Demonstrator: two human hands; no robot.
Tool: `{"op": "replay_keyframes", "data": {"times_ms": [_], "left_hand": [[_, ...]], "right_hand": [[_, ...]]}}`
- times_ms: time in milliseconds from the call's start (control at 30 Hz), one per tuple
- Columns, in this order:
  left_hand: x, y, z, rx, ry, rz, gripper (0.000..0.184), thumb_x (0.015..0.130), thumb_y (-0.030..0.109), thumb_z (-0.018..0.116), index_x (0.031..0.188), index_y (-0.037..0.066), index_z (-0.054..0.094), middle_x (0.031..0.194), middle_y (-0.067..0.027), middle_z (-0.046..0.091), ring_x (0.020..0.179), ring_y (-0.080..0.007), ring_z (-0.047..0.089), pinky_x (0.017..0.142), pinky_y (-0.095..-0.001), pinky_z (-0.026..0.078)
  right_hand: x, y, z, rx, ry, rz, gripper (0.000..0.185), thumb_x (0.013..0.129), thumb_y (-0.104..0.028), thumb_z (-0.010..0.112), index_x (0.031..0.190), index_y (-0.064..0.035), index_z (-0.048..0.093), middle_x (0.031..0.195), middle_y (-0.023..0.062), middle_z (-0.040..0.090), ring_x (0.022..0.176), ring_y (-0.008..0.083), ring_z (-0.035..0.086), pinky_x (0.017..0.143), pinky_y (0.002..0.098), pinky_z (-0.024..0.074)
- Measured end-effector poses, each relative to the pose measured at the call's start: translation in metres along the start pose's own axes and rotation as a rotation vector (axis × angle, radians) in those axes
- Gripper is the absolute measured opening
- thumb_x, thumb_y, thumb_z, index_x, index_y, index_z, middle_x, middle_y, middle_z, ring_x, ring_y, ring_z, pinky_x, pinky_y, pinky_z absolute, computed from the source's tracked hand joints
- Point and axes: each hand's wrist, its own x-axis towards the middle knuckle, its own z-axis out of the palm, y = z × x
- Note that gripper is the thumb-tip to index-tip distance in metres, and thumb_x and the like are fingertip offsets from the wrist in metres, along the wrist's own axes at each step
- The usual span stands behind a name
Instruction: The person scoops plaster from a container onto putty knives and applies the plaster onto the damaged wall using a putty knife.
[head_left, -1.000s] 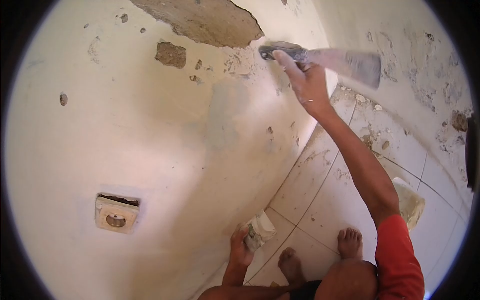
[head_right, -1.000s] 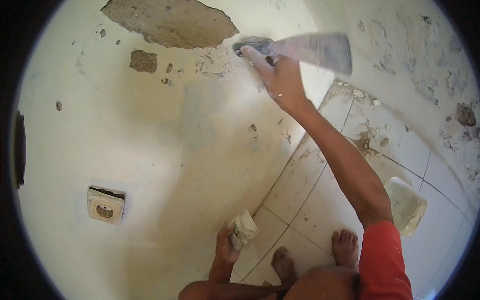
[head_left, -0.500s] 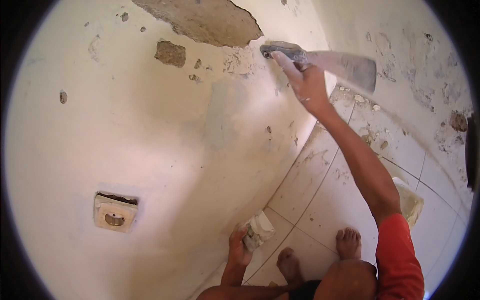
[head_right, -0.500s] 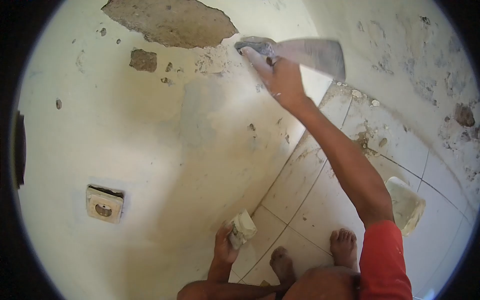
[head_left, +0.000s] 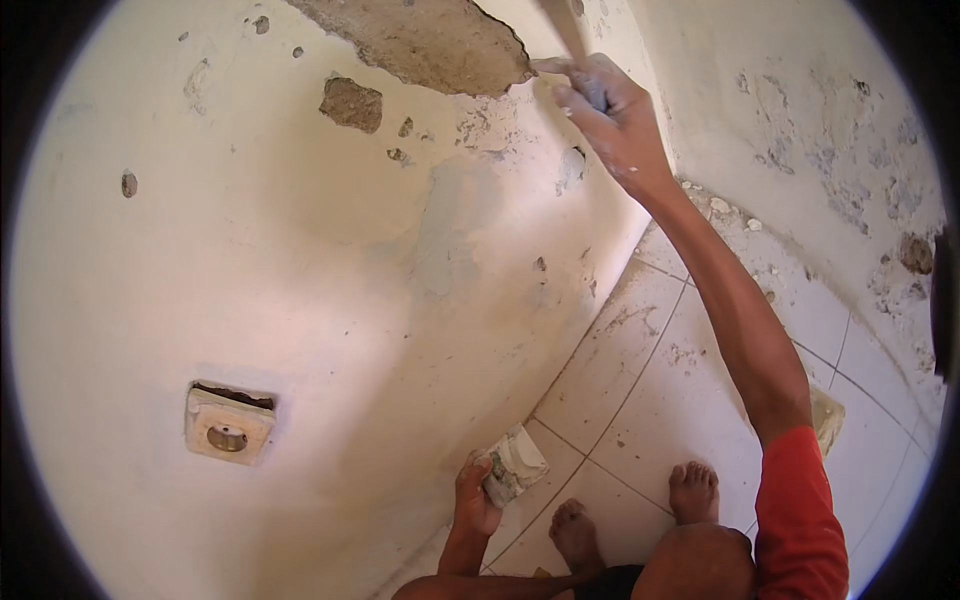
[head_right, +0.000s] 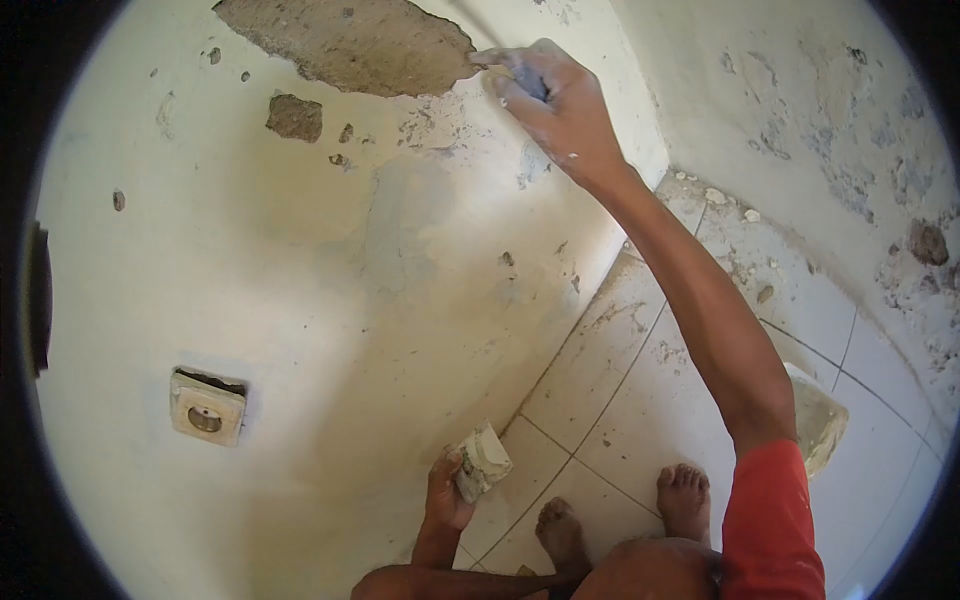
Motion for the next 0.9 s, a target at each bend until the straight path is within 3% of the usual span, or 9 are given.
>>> {"op": "replay_keyframes", "data": {"times_ms": [100,200,300,500,700,800,900], "left_hand": [[0.0,0.0,0.0,0.003,0.004,-0.002,0.036,0.091,0.02,0.065,0.12,0.0,0.055,0.115,-0.011,0.065,0.106,-0.0225,0.065,0.095,-0.0393,0.053],[0.001,0.0,0.002,0.004,0.004,0.008,0.036,0.091,0.02,0.065,0.12,0.0,0.055,0.115,-0.0109,0.065,0.106,-0.0222,0.065,0.095,-0.0391,0.053],[0.0,0.001,0.002,0.001,0.001,-0.01,0.035,0.091,0.02,0.065,0.119,0.001,0.055,0.114,-0.0102,0.065,0.105,-0.0219,0.065,0.095,-0.039,0.053],[-0.001,0.002,0.003,0.0,0.007,-0.006,0.033,0.091,0.02,0.065,0.117,0.002,0.055,0.112,-0.0091,0.065,0.104,-0.021,0.065,0.094,-0.0383,0.053],[-0.006,0.005,0.005,-0.016,0.018,0.015,0.033,0.091,0.02,0.065,0.117,0.002,0.055,0.112,-0.0091,0.065,0.105,-0.0207,0.065,0.094,-0.0383,0.053],[-0.007,0.008,0.007,-0.037,0.054,0.005,0.023,0.091,0.013,0.059,0.112,0.004,0.054,0.108,-0.008,0.063,0.101,-0.0204,0.064,0.093,-0.0377,0.053],[-0.007,0.005,0.003,-0.042,0.046,-0.003,0.024,0.092,0.013,0.06,0.112,0.004,0.054,0.108,-0.0079,0.063,0.101,-0.0203,0.064,0.092,-0.0374,0.053]], "right_hand": [[0.011,0.02,0.013,-0.099,-0.039,-0.088,0.022,0.09,-0.02,0.07,0.105,-0.0029,0.07,0.079,0.0039,0.047,0.069,0.0161,0.045,0.066,0.0311,0.0412],[0.011,0.027,0.018,-0.13,-0.002,-0.037,0.023,0.089,-0.02,0.072,0.104,-0.0022,0.069,0.08,0.0063,0.048,0.07,0.0202,0.047,0.069,0.0322,0.0429],[0.014,0.033,0.021,-0.086,0.002,-0.131,0.023,0.089,-0.021,0.072,0.103,-0.0018,0.068,0.081,0.0068,0.05,0.071,0.0212,0.049,0.07,0.0329,0.0438],[0.02,0.027,0.02,-0.065,-0.02,-0.091,0.022,0.09,-0.019,0.071,0.1,-0.0002,0.066,0.083,0.007,0.052,0.071,0.022,0.049,0.071,0.0341,0.0444],[0.023,0.021,0.02,-0.065,-0.04,0.049,0.022,0.09,-0.019,0.071,0.095,0.0011,0.064,0.077,0.0057,0.051,0.069,0.019,0.047,0.069,0.0332,0.0442],[0.022,0.019,0.021,-0.078,-0.025,0.116,0.021,0.09,-0.019,0.071,0.094,-0.0001,0.063,0.074,0.0043,0.051,0.068,0.0162,0.046,0.067,0.032,0.0439],[0.024,0.027,0.023,-0.023,-0.008,0.029,0.019,0.089,-0.019,0.072,0.094,-0.0021,0.064,0.073,0.0031,0.052,0.068,0.0131,0.047,0.065,0.0302,0.0436]]}}
